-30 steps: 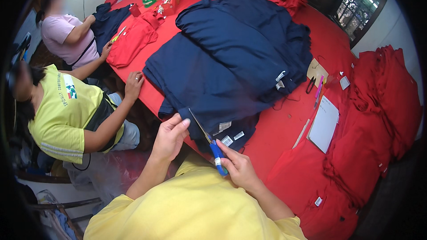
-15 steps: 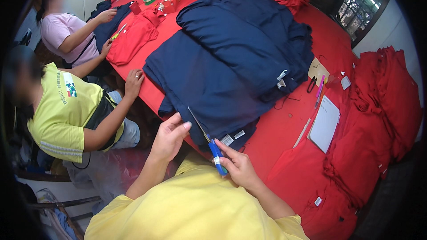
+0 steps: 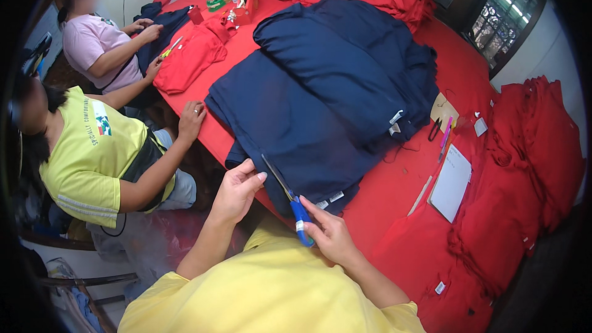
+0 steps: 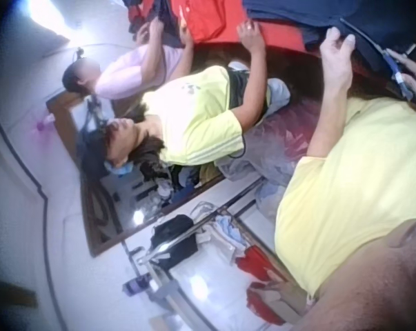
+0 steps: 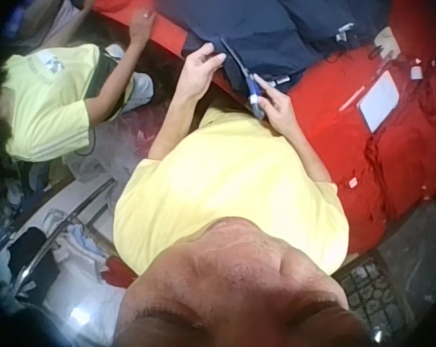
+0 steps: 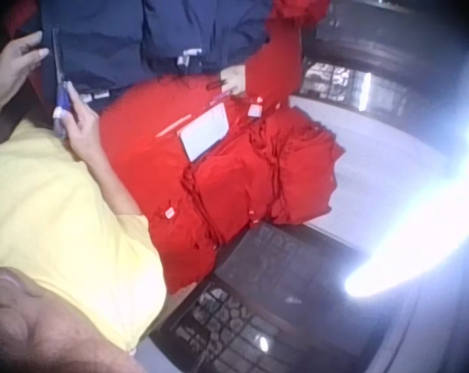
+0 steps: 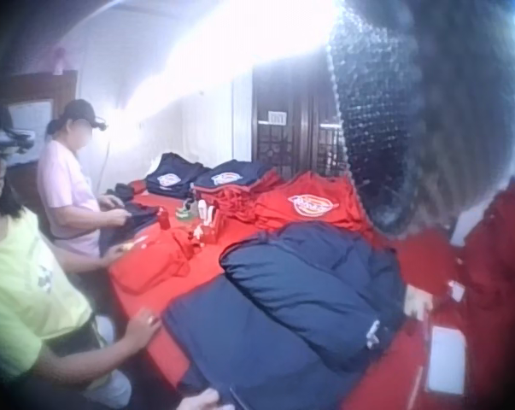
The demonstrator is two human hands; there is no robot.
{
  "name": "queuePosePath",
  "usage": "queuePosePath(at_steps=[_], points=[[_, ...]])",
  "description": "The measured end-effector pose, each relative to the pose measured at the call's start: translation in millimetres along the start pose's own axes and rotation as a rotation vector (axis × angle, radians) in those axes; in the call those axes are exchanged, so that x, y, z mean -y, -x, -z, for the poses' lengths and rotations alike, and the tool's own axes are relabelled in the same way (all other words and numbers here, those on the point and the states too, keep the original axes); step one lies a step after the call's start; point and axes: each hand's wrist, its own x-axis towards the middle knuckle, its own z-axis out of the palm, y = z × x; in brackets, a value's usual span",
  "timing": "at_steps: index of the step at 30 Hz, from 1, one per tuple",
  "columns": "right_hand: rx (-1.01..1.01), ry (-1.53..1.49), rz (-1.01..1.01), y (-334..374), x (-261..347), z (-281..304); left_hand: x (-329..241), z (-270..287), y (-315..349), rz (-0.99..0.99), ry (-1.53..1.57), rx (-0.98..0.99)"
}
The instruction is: The person uses shears to trim loose threads from a stack of navy blue shirts on a table. They handle the shirts one at a time, flipping them over and inspecting different sides before setting them aside.
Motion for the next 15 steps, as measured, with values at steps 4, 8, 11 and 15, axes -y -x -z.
queuePosePath(at_steps=[4,8,11,15], points=[[-0.006,0.051,0.252,-14,-5,-5,-15,-8,1,0.021,-0.061,0.050],[0.045,-0.081,0.034,-24,10,-3,-21,-11,1,0.042,-0.084,0.055],[0.063,-0.157,-0.148,-24,16,-2,-16,-5,-6,-0.022,0.039,0.042],[0.029,0.011,0.068,-32,9,-5,-9,14,-19,0.013,0.062,-0.024]])
